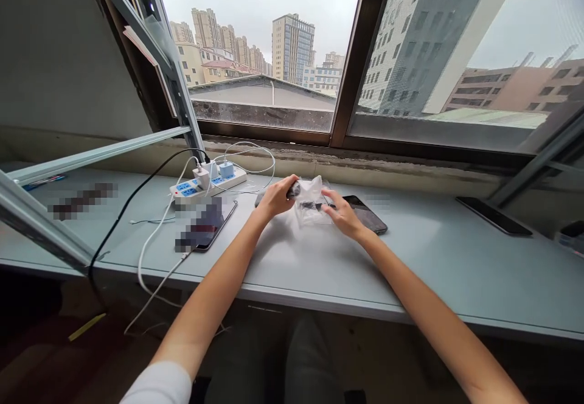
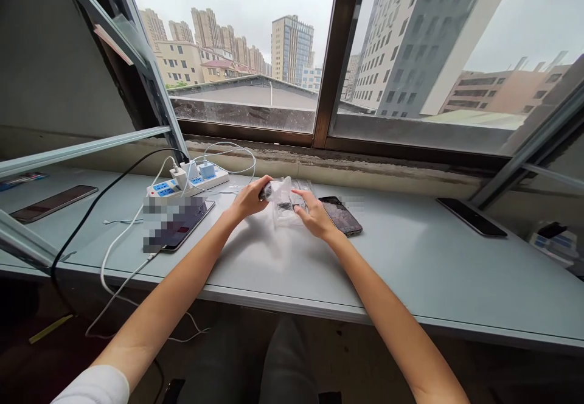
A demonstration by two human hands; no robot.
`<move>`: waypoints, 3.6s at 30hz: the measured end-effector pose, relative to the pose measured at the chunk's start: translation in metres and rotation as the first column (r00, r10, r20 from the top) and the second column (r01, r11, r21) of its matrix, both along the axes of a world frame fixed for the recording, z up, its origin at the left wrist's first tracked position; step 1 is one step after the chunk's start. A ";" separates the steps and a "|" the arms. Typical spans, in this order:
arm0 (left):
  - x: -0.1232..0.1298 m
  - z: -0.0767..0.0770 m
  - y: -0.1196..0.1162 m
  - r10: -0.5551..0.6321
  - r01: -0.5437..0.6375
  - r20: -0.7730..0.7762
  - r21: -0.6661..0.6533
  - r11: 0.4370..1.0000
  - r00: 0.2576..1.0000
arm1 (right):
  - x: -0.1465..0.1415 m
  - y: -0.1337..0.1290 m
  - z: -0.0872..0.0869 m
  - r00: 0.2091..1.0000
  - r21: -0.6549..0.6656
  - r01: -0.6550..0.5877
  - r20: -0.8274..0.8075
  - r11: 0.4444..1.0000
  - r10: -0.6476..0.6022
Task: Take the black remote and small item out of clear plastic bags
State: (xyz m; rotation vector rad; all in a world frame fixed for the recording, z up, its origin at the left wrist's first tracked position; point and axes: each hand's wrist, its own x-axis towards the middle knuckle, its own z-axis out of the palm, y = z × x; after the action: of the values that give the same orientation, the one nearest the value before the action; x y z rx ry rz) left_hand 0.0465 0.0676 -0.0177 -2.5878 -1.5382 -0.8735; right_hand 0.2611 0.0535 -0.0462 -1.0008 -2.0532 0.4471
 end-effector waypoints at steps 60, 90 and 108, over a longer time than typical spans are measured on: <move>-0.005 -0.005 0.010 -0.012 0.010 -0.079 -0.020 1.000 0.997 | 0.006 -0.011 0.024 0.878 -0.261 0.138 -0.415 0.955 -0.240; -0.018 -0.002 0.016 0.334 -0.334 -0.013 -0.095 0.938 0.942 | 0.024 -0.032 0.037 0.953 -0.501 -0.017 0.254 0.865 0.165; -0.016 -0.030 0.027 0.189 -0.212 -0.113 -0.240 0.947 0.975 | -0.003 -0.046 0.031 0.873 -0.421 -0.320 0.218 0.849 0.437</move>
State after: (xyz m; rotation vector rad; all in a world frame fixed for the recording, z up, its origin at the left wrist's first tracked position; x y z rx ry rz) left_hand 0.0302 0.0942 -0.0472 -2.5222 -1.9576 -0.5708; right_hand 0.2579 0.0074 -0.0151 -0.9105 -2.5279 0.9784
